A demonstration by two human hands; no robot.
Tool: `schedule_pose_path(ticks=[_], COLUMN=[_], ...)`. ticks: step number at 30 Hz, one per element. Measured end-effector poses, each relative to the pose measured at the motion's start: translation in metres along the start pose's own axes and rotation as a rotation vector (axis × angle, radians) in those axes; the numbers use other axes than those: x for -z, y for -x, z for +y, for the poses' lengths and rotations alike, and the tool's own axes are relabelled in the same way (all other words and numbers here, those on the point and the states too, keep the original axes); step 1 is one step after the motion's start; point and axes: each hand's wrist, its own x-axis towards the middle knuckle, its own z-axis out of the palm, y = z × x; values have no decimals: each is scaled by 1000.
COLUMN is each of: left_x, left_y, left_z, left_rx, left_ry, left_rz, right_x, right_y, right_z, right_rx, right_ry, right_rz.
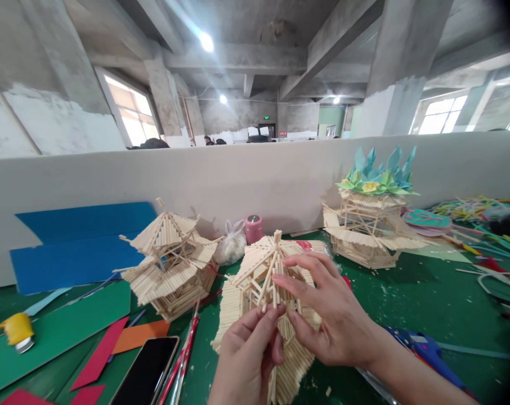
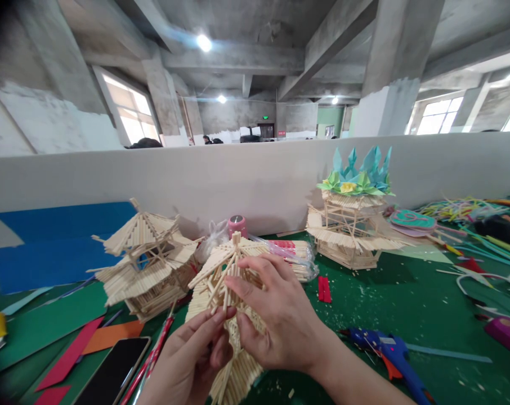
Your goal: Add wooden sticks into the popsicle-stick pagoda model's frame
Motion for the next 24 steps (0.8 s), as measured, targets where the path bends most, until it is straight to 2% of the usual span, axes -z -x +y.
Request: schedule_pose_path(ticks=[17, 21, 24], left_x=[4, 6, 9], left_y=[-2, 1, 9], left_z=[-2, -3, -6], left_rx=[-16, 12, 8], left_ry=[-24, -39, -75], left_rz=[-26, -5, -3], right_x=[1, 5, 13], right_y=[-1, 6, 22], right_z=[-1, 0, 4], right_rx=[-12, -13, -96], right_ry=[-2, 16, 60], right_rz=[-6, 62, 174])
